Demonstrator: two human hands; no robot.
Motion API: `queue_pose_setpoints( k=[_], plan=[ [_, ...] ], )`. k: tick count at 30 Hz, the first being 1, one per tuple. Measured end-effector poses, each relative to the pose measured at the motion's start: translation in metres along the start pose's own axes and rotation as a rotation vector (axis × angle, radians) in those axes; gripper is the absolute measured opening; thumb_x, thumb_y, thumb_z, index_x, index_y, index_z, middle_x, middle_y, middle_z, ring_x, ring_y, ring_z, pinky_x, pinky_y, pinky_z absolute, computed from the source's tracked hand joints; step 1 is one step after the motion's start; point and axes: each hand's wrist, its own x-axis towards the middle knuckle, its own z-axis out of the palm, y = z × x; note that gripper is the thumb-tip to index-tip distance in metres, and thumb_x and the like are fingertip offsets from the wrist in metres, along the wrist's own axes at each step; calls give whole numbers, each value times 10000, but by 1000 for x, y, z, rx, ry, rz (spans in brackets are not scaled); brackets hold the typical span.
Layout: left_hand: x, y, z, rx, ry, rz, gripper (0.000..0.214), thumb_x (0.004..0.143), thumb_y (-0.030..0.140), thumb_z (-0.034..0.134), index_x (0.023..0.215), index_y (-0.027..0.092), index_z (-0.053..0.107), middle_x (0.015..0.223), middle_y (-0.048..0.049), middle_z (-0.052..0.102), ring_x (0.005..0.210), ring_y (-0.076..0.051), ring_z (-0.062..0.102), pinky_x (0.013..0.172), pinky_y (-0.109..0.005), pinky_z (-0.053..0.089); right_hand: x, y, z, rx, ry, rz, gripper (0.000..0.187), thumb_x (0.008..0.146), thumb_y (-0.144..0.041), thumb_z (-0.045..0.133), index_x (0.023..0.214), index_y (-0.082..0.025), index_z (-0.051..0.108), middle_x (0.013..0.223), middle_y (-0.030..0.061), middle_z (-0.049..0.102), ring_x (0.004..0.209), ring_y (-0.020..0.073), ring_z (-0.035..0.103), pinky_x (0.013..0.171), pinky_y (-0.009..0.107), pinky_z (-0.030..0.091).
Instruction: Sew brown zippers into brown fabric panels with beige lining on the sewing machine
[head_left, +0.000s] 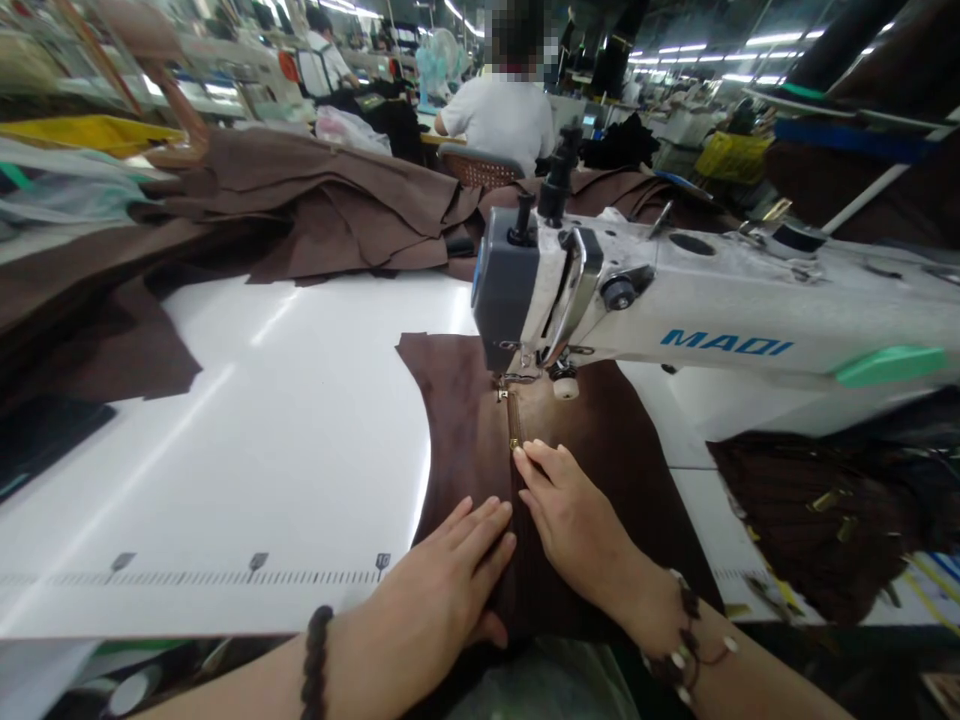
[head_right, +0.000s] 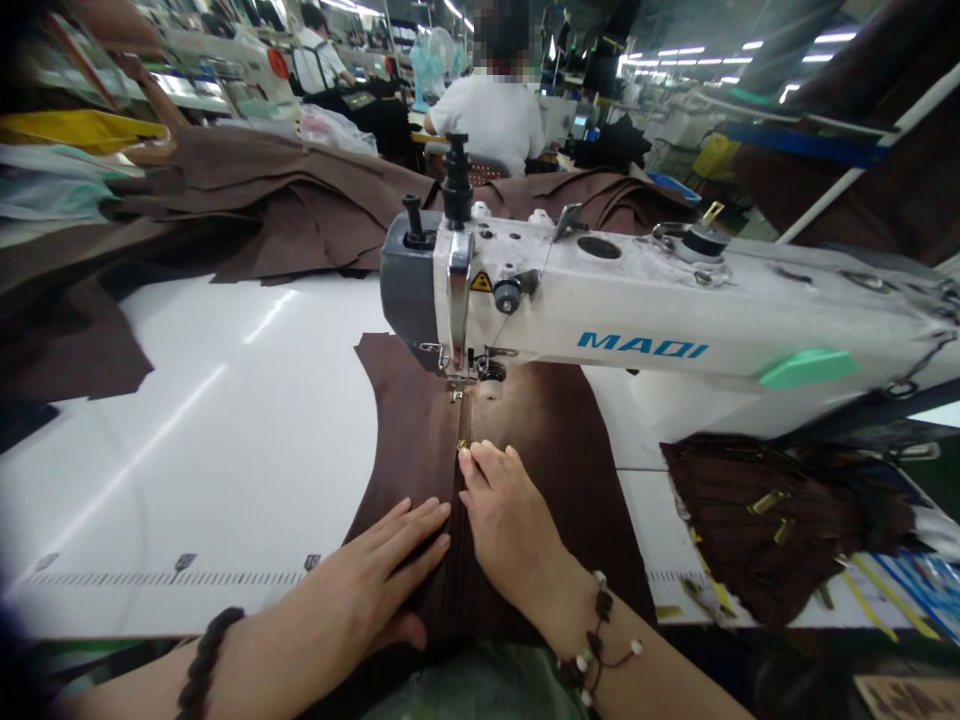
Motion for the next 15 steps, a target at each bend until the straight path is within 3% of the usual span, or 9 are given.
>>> queue_pose_setpoints(
  k=[5, 15],
  plan=[
    [-1, -4, 3, -40, 21, -32, 538, 804, 391, 611, 1209, 53, 508, 1302, -205, 459, 1227, -316, 414, 1009, -485, 369, 6, 1, 0, 12, -3, 13, 378, 860, -122, 370, 1206, -44, 502, 1162, 152, 518, 1104, 232, 462, 1000, 450, 407],
    [9, -26, 6, -55, 34, -13, 587, 822, 498, 525, 1213, 61, 505, 1305, -199, 458, 1247, -290, 394, 1053, -436, 319, 23, 5, 6, 99, -13, 114, 418, 867, -164, 362, 1254, -43, 466, 1189, 152, 466, 1114, 233, 421, 1016, 417, 394]
  ],
)
